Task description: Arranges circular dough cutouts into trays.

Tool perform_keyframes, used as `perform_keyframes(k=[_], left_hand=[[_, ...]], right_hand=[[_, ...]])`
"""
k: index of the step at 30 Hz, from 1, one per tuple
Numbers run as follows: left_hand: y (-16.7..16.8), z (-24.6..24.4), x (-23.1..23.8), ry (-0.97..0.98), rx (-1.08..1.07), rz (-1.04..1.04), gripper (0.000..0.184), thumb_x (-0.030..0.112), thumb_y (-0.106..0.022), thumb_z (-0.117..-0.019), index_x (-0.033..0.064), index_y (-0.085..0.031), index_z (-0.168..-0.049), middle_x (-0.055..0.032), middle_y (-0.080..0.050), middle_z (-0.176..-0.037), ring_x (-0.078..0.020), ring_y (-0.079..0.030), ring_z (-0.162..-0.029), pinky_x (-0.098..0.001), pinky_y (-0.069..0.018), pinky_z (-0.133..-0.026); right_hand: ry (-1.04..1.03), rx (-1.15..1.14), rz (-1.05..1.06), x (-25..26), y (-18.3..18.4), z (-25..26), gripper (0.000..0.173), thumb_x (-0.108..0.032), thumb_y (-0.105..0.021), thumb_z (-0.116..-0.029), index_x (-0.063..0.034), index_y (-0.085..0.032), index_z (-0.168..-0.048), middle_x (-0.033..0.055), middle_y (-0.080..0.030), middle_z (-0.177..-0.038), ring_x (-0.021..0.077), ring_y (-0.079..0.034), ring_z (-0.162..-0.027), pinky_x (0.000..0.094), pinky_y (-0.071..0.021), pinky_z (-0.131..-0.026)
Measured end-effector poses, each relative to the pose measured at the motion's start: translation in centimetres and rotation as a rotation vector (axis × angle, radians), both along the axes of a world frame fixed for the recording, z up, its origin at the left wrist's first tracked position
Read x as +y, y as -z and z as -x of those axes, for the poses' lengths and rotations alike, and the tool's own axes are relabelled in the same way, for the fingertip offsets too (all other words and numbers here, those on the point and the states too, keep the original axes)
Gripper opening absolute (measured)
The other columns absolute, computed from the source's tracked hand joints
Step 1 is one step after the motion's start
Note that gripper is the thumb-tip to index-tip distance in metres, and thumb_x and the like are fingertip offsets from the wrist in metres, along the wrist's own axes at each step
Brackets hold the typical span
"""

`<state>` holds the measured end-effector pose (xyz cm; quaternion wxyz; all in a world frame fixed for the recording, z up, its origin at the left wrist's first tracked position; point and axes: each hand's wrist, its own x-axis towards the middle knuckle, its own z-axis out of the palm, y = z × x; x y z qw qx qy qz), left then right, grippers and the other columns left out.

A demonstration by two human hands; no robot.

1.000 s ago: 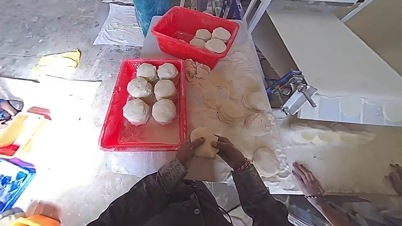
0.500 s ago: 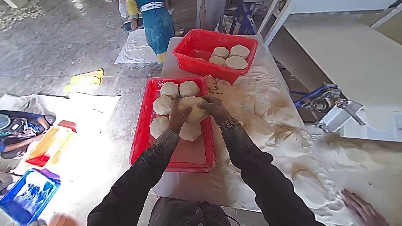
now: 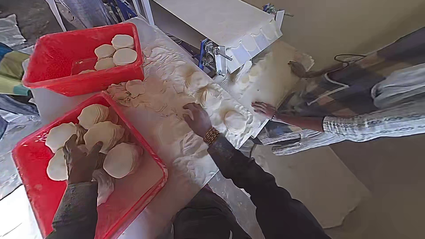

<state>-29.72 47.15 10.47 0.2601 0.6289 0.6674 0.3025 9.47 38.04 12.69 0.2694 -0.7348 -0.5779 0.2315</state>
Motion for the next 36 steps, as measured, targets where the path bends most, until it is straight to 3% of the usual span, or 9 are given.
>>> perform_keyframes(k=[5, 9, 11, 14, 18, 25, 28, 31, 36], left_hand=[[-4.9, -3.2, -4.0, 0.034, -0.22, -0.232, 0.067, 0.029, -0.061, -0.0957, -0.0064, -0.039, -0.149, -0.026, -0.039, -0.155, -0.027, -0.039, -0.144, -0.0363, -0.0332, -0.118], [-7.0, -12.4, -8.2, 0.223, -0.41, -0.371, 0.051, 0.021, -0.057, -0.098, -0.0098, -0.049, -0.138, -0.02, -0.051, -0.145, -0.0197, -0.05, -0.134, -0.0337, -0.0445, -0.11], [-6.2, -18.1, -10.5, 0.296, -0.484, -0.306, 0.049, 0.022, -0.058, -0.0971, -0.0096, -0.052, -0.135, -0.0181, -0.055, -0.141, -0.016, -0.055, -0.127, -0.0295, -0.0494, -0.103], [-3.6, -24.9, -13.5, 0.355, -0.55, -0.104, 0.049, 0.019, -0.057, -0.0955, -0.0096, -0.053, -0.135, -0.0198, -0.055, -0.143, -0.0178, -0.057, -0.128, -0.0305, -0.052, -0.101], [1.0, -29.8, -15.7, 0.392, -0.567, 0.074, 0.046, 0.02, -0.058, -0.0944, -0.0054, -0.058, -0.132, -0.0183, -0.056, -0.142, -0.0206, -0.058, -0.128, -0.0341, -0.0532, -0.099], [4.5, -31.8, -16.4, 0.247, -0.743, 0.274, 0.054, 0.038, -0.034, -0.1061, -0.0039, -0.057, -0.132, -0.0122, -0.063, -0.132, -0.0189, -0.062, -0.12, -0.0368, -0.0543, -0.096], [5.9, -32.6, -16.3, 0.22, -0.778, 0.27, 0.074, 0.056, -0.029, -0.1039, -0.0061, -0.048, -0.14, -0.0139, -0.057, -0.138, -0.014, -0.059, -0.122, -0.0321, -0.0497, -0.102], [8.8, -33.8, -16.1, 0.272, -0.749, 0.224, 0.081, 0.057, -0.019, -0.1045, -0.0088, -0.044, -0.144, -0.0219, -0.049, -0.148, -0.0178, -0.049, -0.135, -0.0327, -0.0375, -0.114], [9.4, -34.7, -15.0, 0.294, -0.937, 0.083, 0.088, 0.065, -0.021, -0.1021, -0.0094, -0.039, -0.144, -0.0178, -0.052, -0.145, -0.0172, -0.052, -0.132, -0.0319, -0.0419, -0.111]], right_hand=[[0.364, -0.081, 0.591, -6.8, 2.8, -16.6, 0.074, -0.044, -0.069, -0.0961, 0.0027, -0.044, -0.148, 0.0299, -0.051, -0.143, 0.0453, -0.05, -0.134, 0.0609, -0.0394, -0.11], [0.257, 0.117, 0.642, -7.1, 4.4, -19.6, 0.071, -0.036, -0.085, -0.0838, 0.0045, -0.055, -0.134, 0.0287, -0.061, -0.13, 0.0409, -0.057, -0.125, 0.0579, -0.0422, -0.108], [0.139, 0.128, 0.669, -6.4, 5.1, -19.9, 0.061, -0.038, -0.085, -0.0821, 0.0035, -0.066, -0.122, 0.025, -0.065, -0.124, 0.0368, -0.06, -0.12, 0.0568, -0.0438, -0.106], [-0.033, 0.052, 0.702, -5.6, 4.7, -19.5, 0.063, -0.041, -0.082, -0.0839, 0.0014, -0.066, -0.128, 0.0257, -0.058, -0.137, 0.0418, -0.048, -0.134, 0.0607, -0.0359, -0.112], [-0.186, 0.03, 0.678, -5.5, 4.0, -18.2, 0.061, -0.035, -0.08, -0.0872, 0.0062, -0.062, -0.128, 0.0295, -0.061, -0.129, 0.043, -0.056, -0.125, 0.0623, -0.0414, -0.105], [-0.267, 0.226, 0.221, -9.0, -2.0, -14.1, 0.068, -0.021, -0.078, -0.0854, -0.0041, -0.046, -0.143, 0.0173, -0.066, -0.113, 0.0326, -0.066, -0.102, 0.0507, -0.0524, -0.092], [-0.159, 0.34, 0.001, -11.3, 1.1, -12.9, 0.082, -0.021, -0.081, -0.0808, -0.003, -0.042, -0.15, 0.0149, -0.066, -0.113, 0.0281, -0.065, -0.102, 0.0447, -0.0542, -0.092], [-0.194, 0.171, 0.278, -9.8, 4.6, -10.9, 0.062, -0.029, -0.074, -0.0913, -0.0012, -0.052, -0.142, 0.0204, -0.06, -0.135, 0.0343, -0.058, -0.127, 0.0495, -0.0451, -0.108], [-0.262, 0.19, 0.15, -9.4, 2.4, -9.3, 0.045, -0.02, -0.074, -0.0855, -0.0001, -0.063, -0.124, 0.0197, -0.066, -0.12, 0.0338, -0.063, -0.115, 0.0496, -0.05, -0.098]])
